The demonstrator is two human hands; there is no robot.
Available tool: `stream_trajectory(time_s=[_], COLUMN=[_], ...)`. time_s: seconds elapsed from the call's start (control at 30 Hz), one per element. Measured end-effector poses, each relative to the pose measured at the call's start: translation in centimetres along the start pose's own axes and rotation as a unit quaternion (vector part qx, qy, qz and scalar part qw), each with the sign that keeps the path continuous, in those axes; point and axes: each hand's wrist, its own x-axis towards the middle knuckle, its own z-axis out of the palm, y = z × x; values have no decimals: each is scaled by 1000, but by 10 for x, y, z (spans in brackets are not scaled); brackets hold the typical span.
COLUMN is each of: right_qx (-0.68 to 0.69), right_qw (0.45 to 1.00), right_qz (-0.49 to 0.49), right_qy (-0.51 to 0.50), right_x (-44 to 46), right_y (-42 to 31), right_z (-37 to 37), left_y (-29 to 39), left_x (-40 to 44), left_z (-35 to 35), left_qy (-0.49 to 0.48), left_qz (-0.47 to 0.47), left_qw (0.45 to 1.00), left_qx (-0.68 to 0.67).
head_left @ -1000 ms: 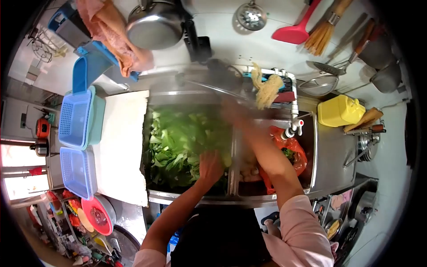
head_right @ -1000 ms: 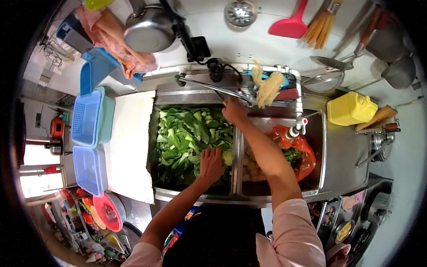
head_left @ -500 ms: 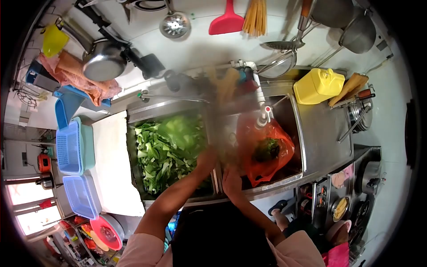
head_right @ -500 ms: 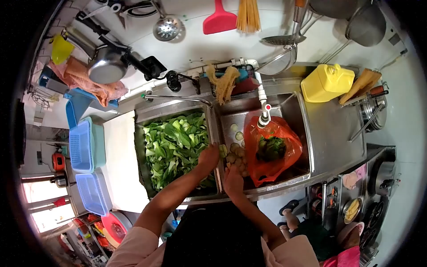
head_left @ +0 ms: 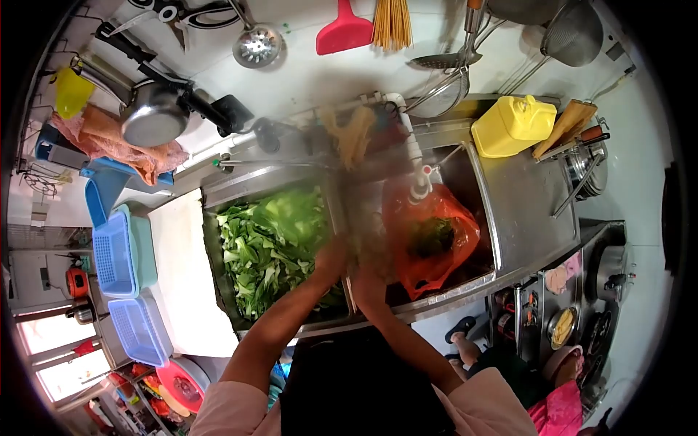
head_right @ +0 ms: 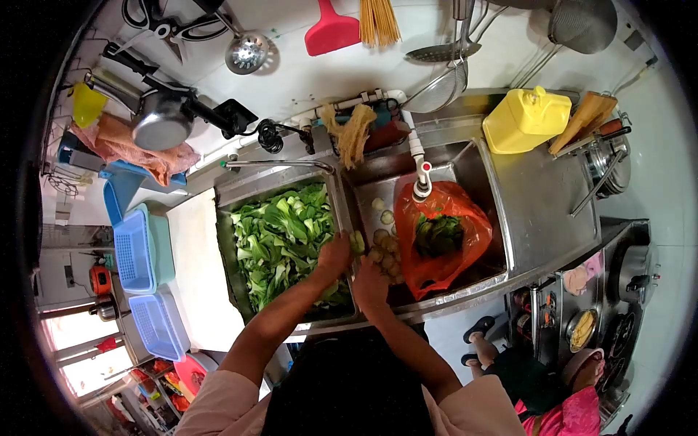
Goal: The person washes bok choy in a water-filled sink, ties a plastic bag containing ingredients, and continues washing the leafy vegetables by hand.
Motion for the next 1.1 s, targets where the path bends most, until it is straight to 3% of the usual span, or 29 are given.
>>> stream_trajectory(time_s=[0.07, 0.23, 0.37, 0.43, 0.63, 0.77, 0.87, 0.93, 1.03, 1.1], right_qx=[-10, -74, -123, -116, -61, -23, -4, 16, 39, 62], right_qw=[999, 995, 977, 973, 989, 989, 992, 992, 996, 997], right_qz=[-21, -58, -87, -104, -76, -115, -121, -111, -84, -39], right_qy=[38, 23, 153, 173, 113, 94, -33, -58, 13, 23], right_x=[0, -7, 2, 6, 12, 9, 22, 25, -5, -26], right_y=[-2, -5, -8, -6, 2, 24, 54, 51, 63, 73], right_z=[-6, -20, -18, -19, -9, 20, 72, 68, 72, 69], left_y=[0, -7, -1, -5, 2, -7, 9, 7, 6, 2], left_x=[2, 8, 5, 7, 1, 13, -3, -1, 13, 4], left_z=[0, 7, 6, 10, 4, 15, -5, -4, 0, 5], left_qy=[-9, -12, 20, 10, 37, 57, 74, 43, 4, 24], left_qz=[-23, -14, -18, -15, -6, 4, 19, 10, -33, 3], left_qw=[1000, 1000, 1000, 1000, 999, 998, 997, 999, 999, 1000], left_qx=[-15, -18, 0, -7, -18, 23, -2, 4, -3, 20])
